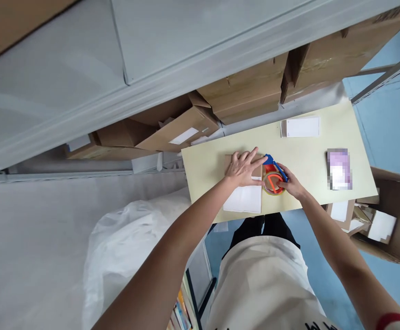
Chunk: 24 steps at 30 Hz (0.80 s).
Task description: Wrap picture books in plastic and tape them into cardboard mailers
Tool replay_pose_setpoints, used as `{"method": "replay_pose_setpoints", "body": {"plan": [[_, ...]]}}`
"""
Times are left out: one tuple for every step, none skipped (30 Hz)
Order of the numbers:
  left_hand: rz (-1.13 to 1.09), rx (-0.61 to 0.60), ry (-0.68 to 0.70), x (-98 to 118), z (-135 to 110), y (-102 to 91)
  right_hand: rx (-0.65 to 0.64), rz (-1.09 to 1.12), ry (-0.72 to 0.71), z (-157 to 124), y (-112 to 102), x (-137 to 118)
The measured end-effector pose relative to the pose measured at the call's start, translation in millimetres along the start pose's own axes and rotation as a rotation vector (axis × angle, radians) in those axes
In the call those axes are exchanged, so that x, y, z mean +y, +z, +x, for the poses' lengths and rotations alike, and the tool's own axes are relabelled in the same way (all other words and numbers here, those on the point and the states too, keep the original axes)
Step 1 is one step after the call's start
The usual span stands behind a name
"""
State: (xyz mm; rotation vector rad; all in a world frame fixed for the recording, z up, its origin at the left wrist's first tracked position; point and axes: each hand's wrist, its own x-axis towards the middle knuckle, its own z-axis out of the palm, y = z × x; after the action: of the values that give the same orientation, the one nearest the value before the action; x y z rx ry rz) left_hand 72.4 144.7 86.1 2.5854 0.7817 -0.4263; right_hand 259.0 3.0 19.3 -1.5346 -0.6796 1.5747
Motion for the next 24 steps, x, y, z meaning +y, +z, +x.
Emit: {"method": "replay_pose_setpoints", "body": {"plan": [[0.005,0.002,-0.006,0,0,0.0,0.006,-0.029,-0.005,-3,1,1],[0.01,0.005,-0.009,1,1,0.3,0.013,-0.054,-0.005,-7,1,3],[0.015,0.01,-0.01,1,1,0.8,0.018,-0.075,0.0,-13,2,6],[0.019,0.017,-0.009,1,1,1.3,0.02,-0.093,0.009,-21,3,11],[0.019,0.027,-0.006,1,1,1.9,0.013,-0.106,0.024,-32,4,18],[0.018,0.037,-0.003,1,1,2.4,-0.002,-0.114,0.042,-45,6,27],[0.016,0.044,-0.003,1,1,2.8,-0.03,-0.119,0.061,-60,8,38],[0.016,0.048,-0.006,2,0,3.1,-0.059,-0.118,0.079,-78,12,51],[0.02,0.051,-0.014,3,0,3.3,-0.088,-0.113,0.09,-95,17,66],[0.026,0.052,-0.026,4,0,3.3,-0.105,-0.109,0.089,-112,22,82],[0.035,0.053,-0.04,5,1,3.1,-0.081,-0.099,0.077,-127,28,97],[0.043,0.058,-0.054,6,1,2.8,-0.048,-0.082,0.058,-140,35,111],[0.049,0.064,-0.07,6,2,2.5,-0.005,-0.07,0.041,-149,41,122],[0.05,0.076,-0.092,7,2,2.2,0.038,-0.059,0.032,-153,47,129],[0.044,0.092,-0.127,6,2,2.1,0.081,-0.045,0.027,-154,50,133],[0.03,0.112,-0.181,5,1,2.2,0.121,-0.03,0.027,-150,52,132],[0.008,0.135,-0.257,4,-1,2.8,0.154,-0.013,0.03,-142,51,127],[-0.022,0.16,-0.357,1,-4,3.9,0.182,0.005,0.029,-131,48,118],[-0.058,0.187,-0.475,-1,-9,5.6,0.206,0.019,0.024,-117,43,106],[-0.093,0.214,-0.597,-4,-14,7.9,0.217,0.025,0.018,-101,36,92],[-0.119,0.235,-0.702,-7,-20,10.5,0.22,0.026,0.007,-83,28,76],[-0.127,0.253,-0.763,-10,-26,13.2,0.216,0.023,-0.003,-64,21,60],[-0.114,0.261,-0.765,-12,-31,15.7,0.181,0.021,-0.011,-46,14,44],[-0.084,0.256,-0.705,-14,-36,17.8,0.139,0.022,-0.016,-29,8,30]]}}
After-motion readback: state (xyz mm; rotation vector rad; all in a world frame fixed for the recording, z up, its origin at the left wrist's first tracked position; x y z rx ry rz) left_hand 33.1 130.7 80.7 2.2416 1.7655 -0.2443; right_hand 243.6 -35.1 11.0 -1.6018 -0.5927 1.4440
